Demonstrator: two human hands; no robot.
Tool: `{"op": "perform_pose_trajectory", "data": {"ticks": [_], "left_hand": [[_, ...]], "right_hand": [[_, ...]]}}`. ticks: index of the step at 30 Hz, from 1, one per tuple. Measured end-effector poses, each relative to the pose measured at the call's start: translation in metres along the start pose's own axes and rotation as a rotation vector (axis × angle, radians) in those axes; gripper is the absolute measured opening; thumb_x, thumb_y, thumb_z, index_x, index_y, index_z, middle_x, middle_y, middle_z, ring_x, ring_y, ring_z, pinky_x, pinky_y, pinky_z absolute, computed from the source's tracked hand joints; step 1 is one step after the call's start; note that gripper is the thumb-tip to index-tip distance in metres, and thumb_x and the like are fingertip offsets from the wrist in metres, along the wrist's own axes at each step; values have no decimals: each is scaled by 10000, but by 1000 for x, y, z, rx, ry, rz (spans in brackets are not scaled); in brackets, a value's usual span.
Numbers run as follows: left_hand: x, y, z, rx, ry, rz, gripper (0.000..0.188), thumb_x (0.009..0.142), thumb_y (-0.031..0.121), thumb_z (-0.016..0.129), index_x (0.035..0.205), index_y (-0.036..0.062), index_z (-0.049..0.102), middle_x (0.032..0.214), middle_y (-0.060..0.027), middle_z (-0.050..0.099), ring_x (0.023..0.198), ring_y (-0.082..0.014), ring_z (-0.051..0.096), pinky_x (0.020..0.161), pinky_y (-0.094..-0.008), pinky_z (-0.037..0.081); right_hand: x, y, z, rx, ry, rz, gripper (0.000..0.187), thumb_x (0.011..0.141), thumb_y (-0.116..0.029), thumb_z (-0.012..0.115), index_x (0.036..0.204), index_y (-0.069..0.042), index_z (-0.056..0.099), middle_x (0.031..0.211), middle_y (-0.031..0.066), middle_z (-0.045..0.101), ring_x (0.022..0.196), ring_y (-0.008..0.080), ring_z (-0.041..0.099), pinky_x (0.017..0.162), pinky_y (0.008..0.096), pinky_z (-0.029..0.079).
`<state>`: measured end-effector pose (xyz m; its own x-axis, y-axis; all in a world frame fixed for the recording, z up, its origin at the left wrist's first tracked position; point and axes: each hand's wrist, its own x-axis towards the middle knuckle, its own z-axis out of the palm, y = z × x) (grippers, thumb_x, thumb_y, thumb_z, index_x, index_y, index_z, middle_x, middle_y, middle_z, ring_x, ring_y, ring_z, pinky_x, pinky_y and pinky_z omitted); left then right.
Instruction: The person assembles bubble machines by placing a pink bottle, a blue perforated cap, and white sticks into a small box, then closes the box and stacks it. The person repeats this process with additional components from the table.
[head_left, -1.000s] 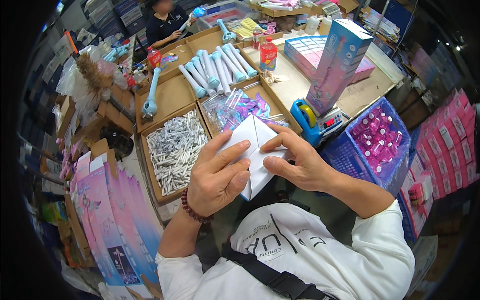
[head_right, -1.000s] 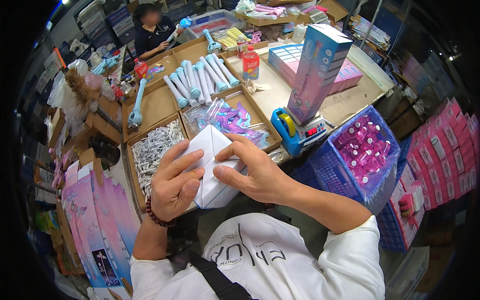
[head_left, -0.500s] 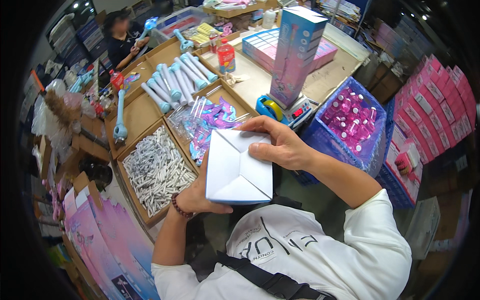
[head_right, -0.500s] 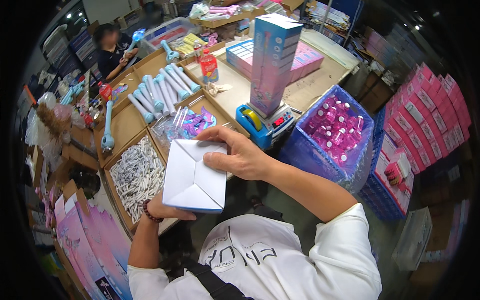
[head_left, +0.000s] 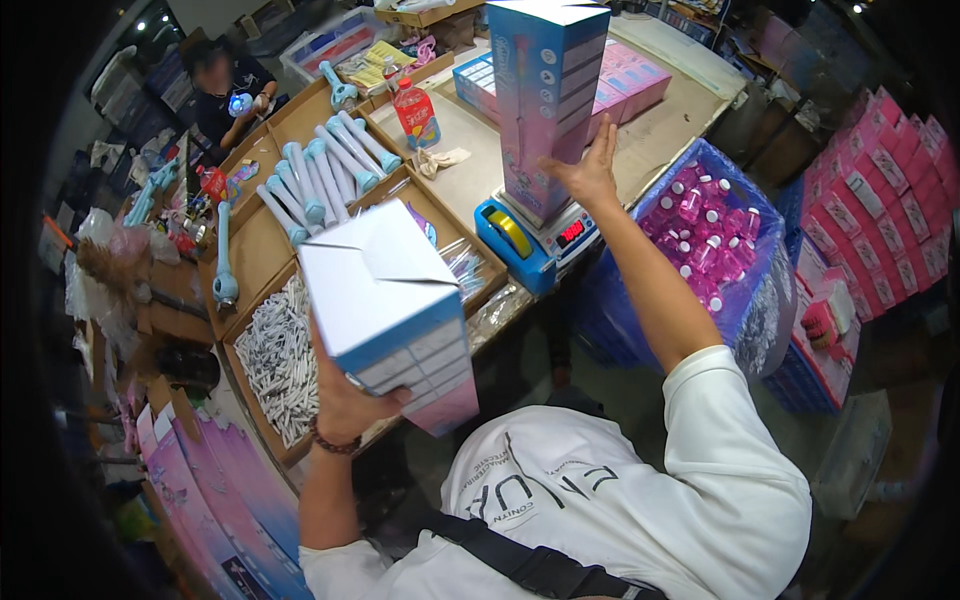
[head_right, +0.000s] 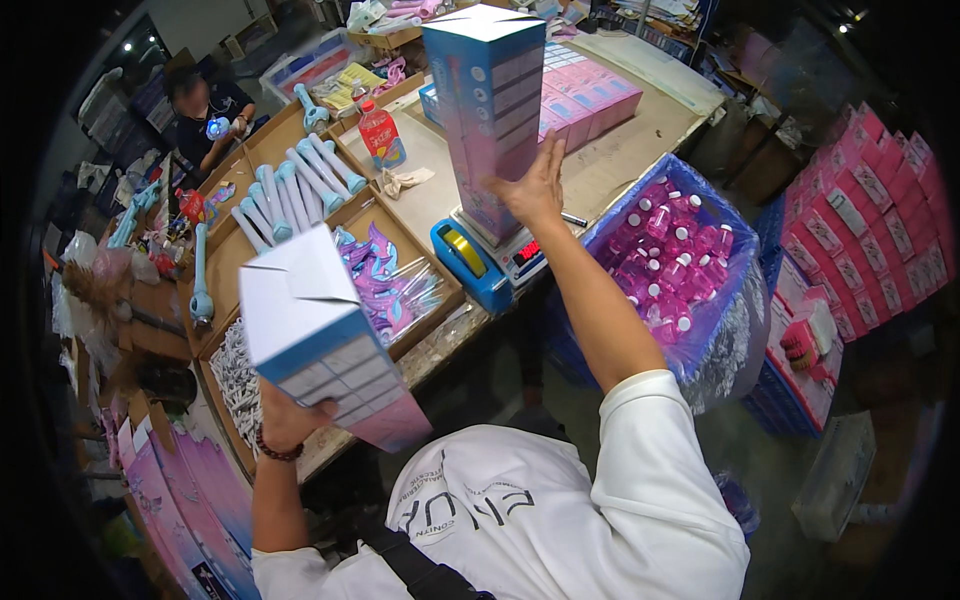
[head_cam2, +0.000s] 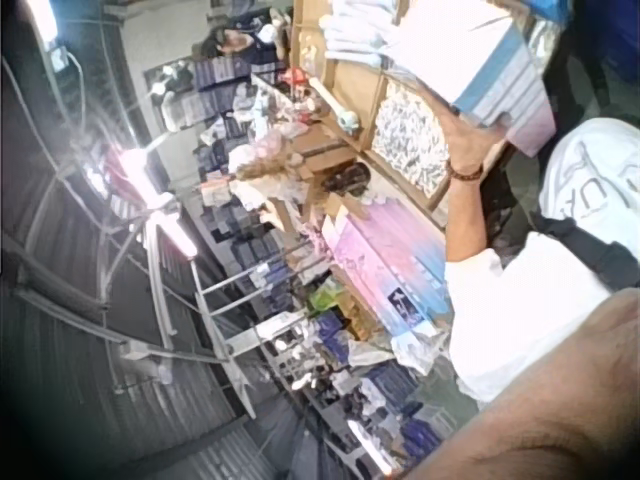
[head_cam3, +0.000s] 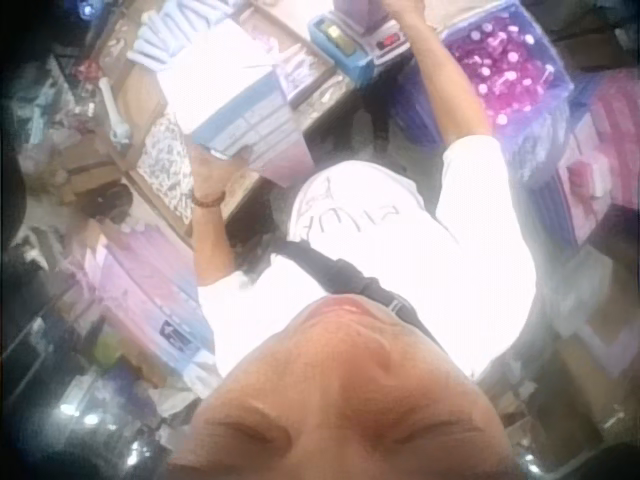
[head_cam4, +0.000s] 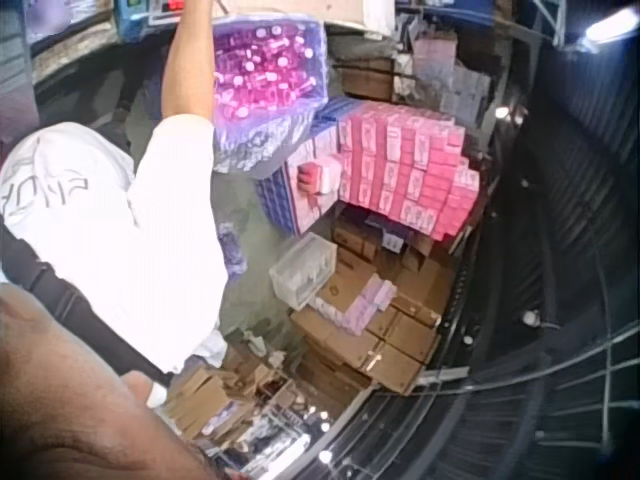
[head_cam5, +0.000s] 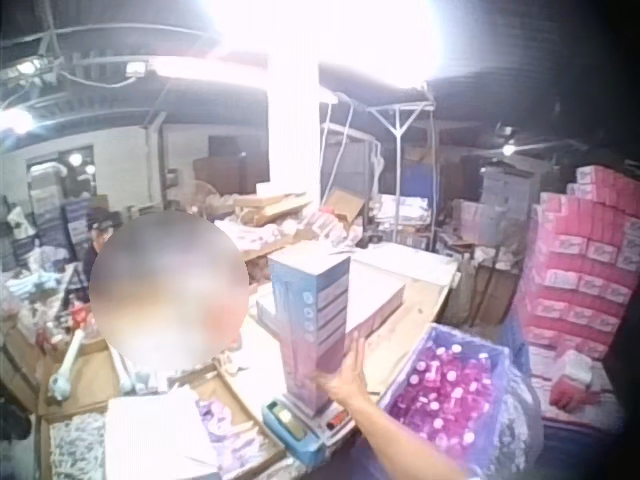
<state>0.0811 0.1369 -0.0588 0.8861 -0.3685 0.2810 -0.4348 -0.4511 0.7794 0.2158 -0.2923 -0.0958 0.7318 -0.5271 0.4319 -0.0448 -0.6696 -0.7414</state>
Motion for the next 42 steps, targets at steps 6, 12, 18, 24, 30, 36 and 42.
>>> {"op": "perform_pose_trajectory", "data": {"ticks": [6, 12, 18, 24, 30, 36, 42], "left_hand": [[75, 47, -10, 924, 296, 480, 543, 898, 399, 573, 1211, -43, 540, 1142, -197, 613, 985, -310, 621, 856, -406, 504], [213, 75, 73, -35, 289, 203, 458, 868, 247, 617, 1232, -6, 502, 1094, -157, 559, 908, -258, 563, 748, -338, 495], [319, 77, 172, 19, 358, 240, 987, 631, 105, 831, 1416, 48, 235, 1209, -115, 507, 1077, -239, 548, 921, -372, 485], [326, 75, 190, -290, 185, 51, 1115, 646, 84, 819, 1485, 103, 85, 1280, -125, 487, 1209, -261, 511, 1002, -406, 465], [314, 51, 191, -246, 93, 17, 1345, 577, 247, 898, 1510, 96, -58, 1457, -184, 301, 1362, -317, 328, 1126, -461, 296], [276, 1, 215, -265, 58, -161, 1476, 531, 304, 926, 1504, 101, -166, 1585, -197, 42, 1472, -329, 77, 1173, -483, 132], [265, -31, 234, -321, -75, -231, 1457, 488, 179, 932, 1516, 101, -98, 1546, -160, 164, 1436, -298, 189, 1163, -432, 185]], "right_hand": [[28, 25, 17, 170, -92, -93, 1260, 605, -370, 854, 1512, -34, 47, 1480, 284, 246, 1352, 413, 335, 1059, 441, 365], [76, 71, -13, 754, -179, 22, 1228, 622, -186, 879, 1520, -61, 51, 1408, 212, 371, 1291, 295, 422, 1052, 392, 400], [108, 124, -124, 654, -41, 43, 1066, 659, -46, 833, 1490, -60, 166, 1248, 111, 485, 1067, 211, 566, 847, 339, 516], [103, 155, -188, 350, 72, -29, 1164, 640, -127, 853, 1516, -35, 92, 1425, 199, 373, 1265, 283, 449, 989, 389, 436], [87, 176, -187, 259, 104, -6, 1201, 634, -205, 864, 1503, 21, 68, 1449, 222, 333, 1316, 310, 394, 1050, 423, 370], [82, 192, -178, 284, 68, -90, 1208, 639, -168, 849, 1506, -5, 24, 1449, 206, 297, 1333, 300, 358, 1094, 446, 311], [70, 209, -171, 302, 129, 23, 1119, 648, -77, 824, 1498, -45, 96, 1408, 181, 331, 1284, 285, 404, 1080, 430, 341]]}}
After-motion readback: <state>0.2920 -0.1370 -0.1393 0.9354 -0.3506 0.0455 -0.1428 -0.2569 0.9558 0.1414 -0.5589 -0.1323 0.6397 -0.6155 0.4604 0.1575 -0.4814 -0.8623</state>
